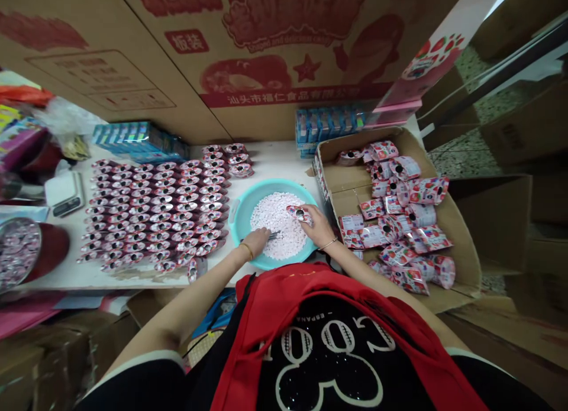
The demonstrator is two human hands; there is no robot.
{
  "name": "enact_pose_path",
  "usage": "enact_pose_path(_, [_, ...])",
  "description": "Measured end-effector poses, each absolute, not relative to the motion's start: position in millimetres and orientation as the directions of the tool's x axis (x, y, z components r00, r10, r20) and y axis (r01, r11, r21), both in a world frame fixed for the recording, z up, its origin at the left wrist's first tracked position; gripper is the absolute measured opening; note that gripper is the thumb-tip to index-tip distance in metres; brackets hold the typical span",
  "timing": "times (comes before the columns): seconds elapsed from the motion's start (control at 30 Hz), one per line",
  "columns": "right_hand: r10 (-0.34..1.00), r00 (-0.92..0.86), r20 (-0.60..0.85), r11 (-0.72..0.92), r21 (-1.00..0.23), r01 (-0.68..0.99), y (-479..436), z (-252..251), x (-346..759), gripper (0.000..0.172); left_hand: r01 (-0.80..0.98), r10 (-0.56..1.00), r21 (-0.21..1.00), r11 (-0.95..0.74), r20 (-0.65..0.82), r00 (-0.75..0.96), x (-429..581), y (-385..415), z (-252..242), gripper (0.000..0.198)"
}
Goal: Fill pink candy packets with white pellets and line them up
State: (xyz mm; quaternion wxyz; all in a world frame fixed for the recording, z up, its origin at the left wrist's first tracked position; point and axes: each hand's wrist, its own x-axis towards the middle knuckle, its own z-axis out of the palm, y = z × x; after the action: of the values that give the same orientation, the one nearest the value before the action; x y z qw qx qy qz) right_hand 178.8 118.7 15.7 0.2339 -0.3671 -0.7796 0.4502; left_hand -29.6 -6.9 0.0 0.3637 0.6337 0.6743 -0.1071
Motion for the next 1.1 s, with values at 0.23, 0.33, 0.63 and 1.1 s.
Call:
enact_pose_path(0.23, [0.818, -0.575, 0.024, 0.281, -0.889, 0.362, 124, 22, 183, 0.035, 0.808, 0.864, 0.539, 0.237, -0.497, 0.078, 36, 19, -43, 0.036])
enact_pose_path(0.33, [0.826, -0.564, 0.010, 0.268, -0.887, 0.377, 128, 24, 185, 0.033, 0.750, 0.887, 0.615, 0.243, -0.455, 0.085, 29, 18, -38, 0.033])
enact_pose_path(0.63, [0.779, -0.625, -0.042, 0.327, -0.824, 0.463, 126, 26, 179, 0.041, 0.702, 0.937, 0.708, 0.076, -0.291, 0.192, -41, 3, 51, 0.027])
enact_pose_path(1.1, [0.668, -0.740, -0.073, 0.409, -0.796, 0.447, 98, 16, 163, 0.046, 0.998, 0.845, 0.030, -0.053, -0.531, 0.061, 14, 52, 153, 0.030])
